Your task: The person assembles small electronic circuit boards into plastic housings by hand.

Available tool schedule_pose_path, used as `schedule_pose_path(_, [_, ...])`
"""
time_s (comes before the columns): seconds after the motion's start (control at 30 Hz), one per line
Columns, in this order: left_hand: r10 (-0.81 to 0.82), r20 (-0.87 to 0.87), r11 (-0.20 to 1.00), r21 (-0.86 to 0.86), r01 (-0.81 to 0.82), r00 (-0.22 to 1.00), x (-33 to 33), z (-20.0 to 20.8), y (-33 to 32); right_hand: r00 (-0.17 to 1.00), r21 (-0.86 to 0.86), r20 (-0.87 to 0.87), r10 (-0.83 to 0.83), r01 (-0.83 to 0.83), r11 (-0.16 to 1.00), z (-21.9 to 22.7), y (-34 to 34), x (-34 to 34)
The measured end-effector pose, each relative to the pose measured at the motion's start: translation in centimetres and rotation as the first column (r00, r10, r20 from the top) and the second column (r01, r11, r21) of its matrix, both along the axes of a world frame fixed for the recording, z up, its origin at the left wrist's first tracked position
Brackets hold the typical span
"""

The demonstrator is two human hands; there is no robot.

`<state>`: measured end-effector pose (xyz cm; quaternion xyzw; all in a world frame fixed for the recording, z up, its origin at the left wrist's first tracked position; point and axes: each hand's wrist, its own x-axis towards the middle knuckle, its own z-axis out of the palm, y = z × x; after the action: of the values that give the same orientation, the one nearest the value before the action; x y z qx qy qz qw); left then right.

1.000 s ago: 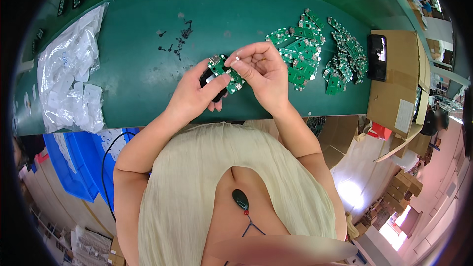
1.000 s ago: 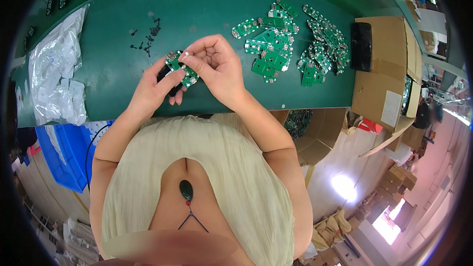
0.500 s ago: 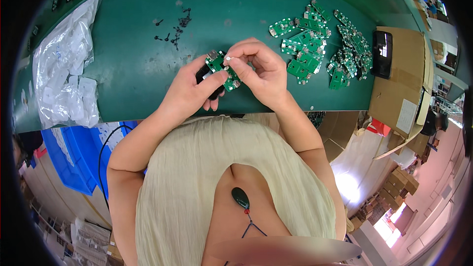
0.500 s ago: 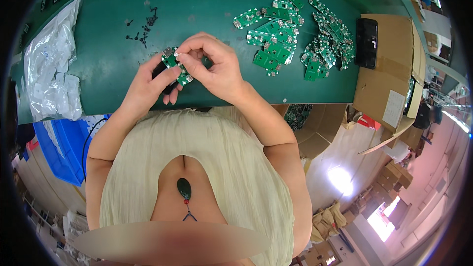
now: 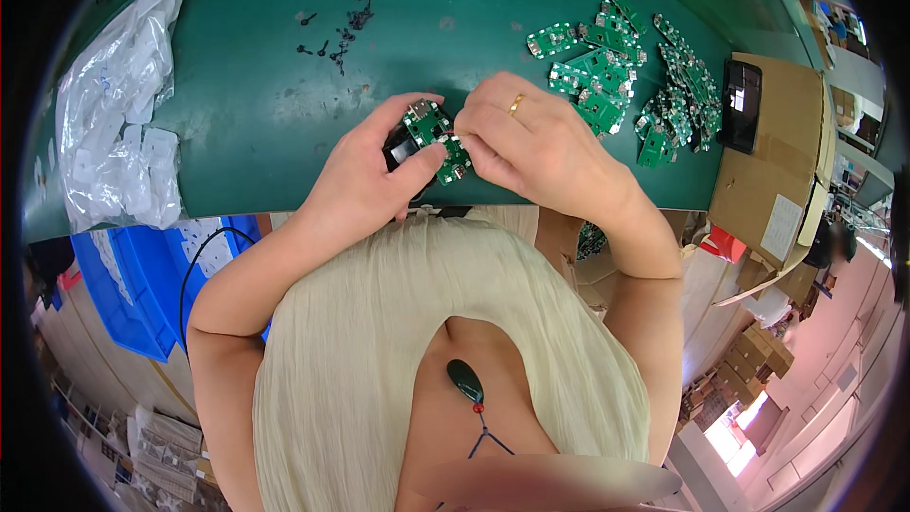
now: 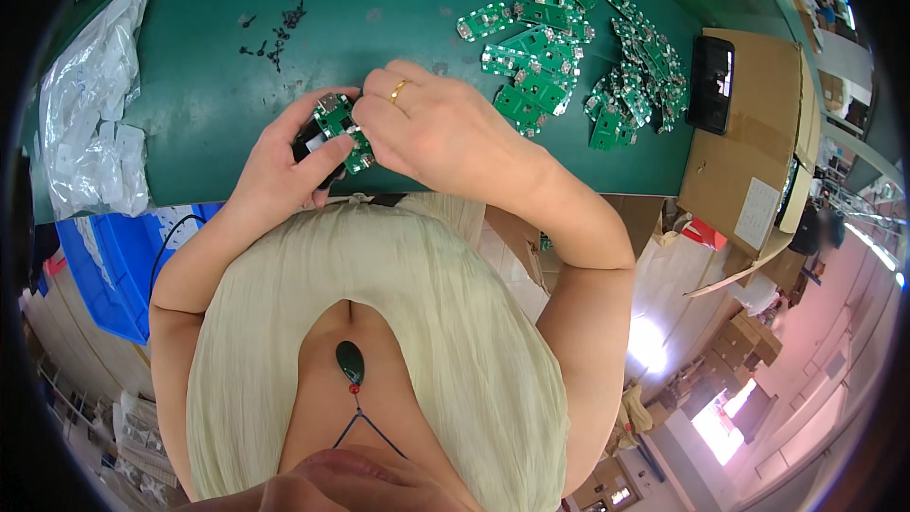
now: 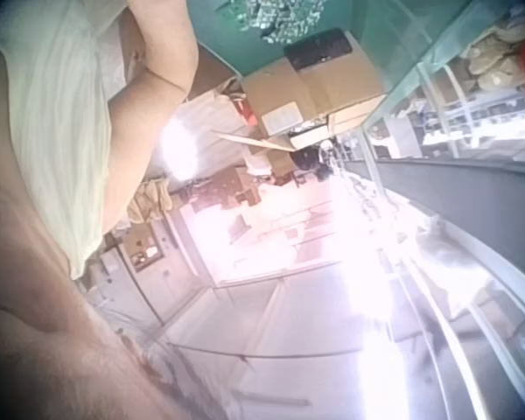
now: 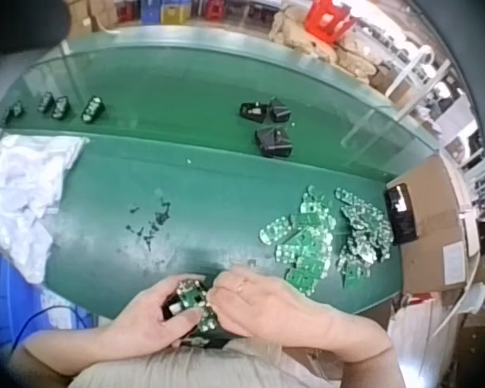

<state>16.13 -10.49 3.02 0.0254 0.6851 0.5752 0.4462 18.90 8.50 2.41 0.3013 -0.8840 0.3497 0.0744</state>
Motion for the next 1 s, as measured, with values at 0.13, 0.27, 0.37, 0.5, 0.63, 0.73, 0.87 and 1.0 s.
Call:
schedule_pose_path(0.13, [-0.017,-0.242,0.999,-0.05,0.005,0.97,0.6,-1.0,0.0,0.999,0.083,0.011,0.036,-0.036,0.996,1.0,-0.3,0.1])
schedule_pose_path(0.27, [-0.037,-0.251,0.995,-0.095,0.013,0.967,0.5,-0.5,0.2,0.999,0.161,-0.029,0.033,-0.028,0.987,1.1,-0.5,0.1])
schedule_pose_path(0.37, [-0.026,-0.301,0.996,-0.086,0.0,0.953,0.6,-0.6,0.1,0.998,0.229,-0.049,0.045,-0.032,0.973,1.3,-0.5,0.0])
schedule_pose_path(0.5, [-0.042,-0.303,0.995,-0.094,0.014,0.952,0.4,-0.4,0.3,0.998,0.312,-0.044,0.05,-0.034,0.95,1.7,-0.5,-0.1])
schedule_pose_path(0.63, [-0.05,-0.324,0.994,-0.104,0.017,0.945,0.3,-0.3,0.3,0.997,0.257,-0.071,0.035,-0.016,0.966,1.3,-0.9,-0.3])
schedule_pose_path(0.73, [-0.057,-0.328,0.993,-0.116,0.02,0.943,0.4,-0.2,0.3,0.997,0.281,-0.073,0.034,-0.013,0.96,1.5,-1.2,-0.2])
schedule_pose_path(0.87, [-0.052,-0.492,0.996,-0.091,0.008,0.869,0.6,-1.0,0.3,0.994,0.463,-0.092,0.058,-0.009,0.886,2.1,-1.8,0.1])
schedule_pose_path(1.0, [-0.129,-0.554,0.987,-0.154,0.051,0.822,0.8,-0.8,0.1,0.996,0.534,-0.069,0.06,-0.014,0.845,2.1,-2.2,0.7])
